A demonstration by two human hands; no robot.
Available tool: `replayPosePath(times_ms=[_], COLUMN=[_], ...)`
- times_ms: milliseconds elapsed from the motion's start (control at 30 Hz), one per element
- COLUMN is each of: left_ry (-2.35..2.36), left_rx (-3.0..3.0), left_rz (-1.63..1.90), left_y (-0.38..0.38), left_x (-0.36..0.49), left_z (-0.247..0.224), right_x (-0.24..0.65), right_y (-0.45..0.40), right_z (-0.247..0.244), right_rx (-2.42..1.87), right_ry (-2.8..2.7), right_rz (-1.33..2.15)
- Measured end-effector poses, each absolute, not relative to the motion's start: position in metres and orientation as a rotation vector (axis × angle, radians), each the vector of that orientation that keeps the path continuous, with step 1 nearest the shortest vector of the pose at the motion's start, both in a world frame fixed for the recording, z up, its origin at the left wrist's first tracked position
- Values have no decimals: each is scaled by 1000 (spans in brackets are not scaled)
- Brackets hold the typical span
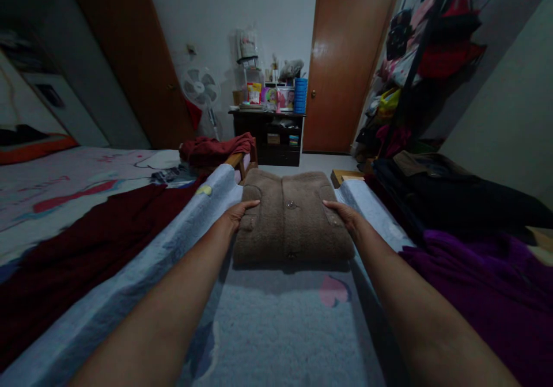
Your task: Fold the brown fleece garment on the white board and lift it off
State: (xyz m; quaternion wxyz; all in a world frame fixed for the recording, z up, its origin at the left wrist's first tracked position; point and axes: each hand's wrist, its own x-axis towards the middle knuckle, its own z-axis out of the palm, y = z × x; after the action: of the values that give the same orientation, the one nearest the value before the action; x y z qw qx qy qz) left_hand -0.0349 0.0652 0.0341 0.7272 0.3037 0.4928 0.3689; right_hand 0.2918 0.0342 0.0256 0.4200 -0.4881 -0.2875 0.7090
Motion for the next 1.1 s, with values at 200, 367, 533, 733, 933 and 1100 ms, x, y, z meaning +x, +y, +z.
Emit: replayPosePath(times_ms=[200,367,533,733,933,1100], left_ry=[958,917,924,964,1004,1008], left_rx=[702,795,832,802,775,795], left_rz=[832,933,946,928,916,956], left_y=[55,36,13,-28,-82,-133], left_x=[-39,-43,-45,-45,-52,-65], left_z=[43,50,63,88,101,96], right_x=[287,282,280,281,272,262], right_y=[11,-11,-32,-67,-128,-191], right_z=[41,55,66,79,88,95], right_rx=[-1142,-1087,-1114,-1163,-1236,-1264], right_ry=[-731,-789,-816,-730,-650,-675], right_rz=[1680,1568,1545,1703,1704,1665])
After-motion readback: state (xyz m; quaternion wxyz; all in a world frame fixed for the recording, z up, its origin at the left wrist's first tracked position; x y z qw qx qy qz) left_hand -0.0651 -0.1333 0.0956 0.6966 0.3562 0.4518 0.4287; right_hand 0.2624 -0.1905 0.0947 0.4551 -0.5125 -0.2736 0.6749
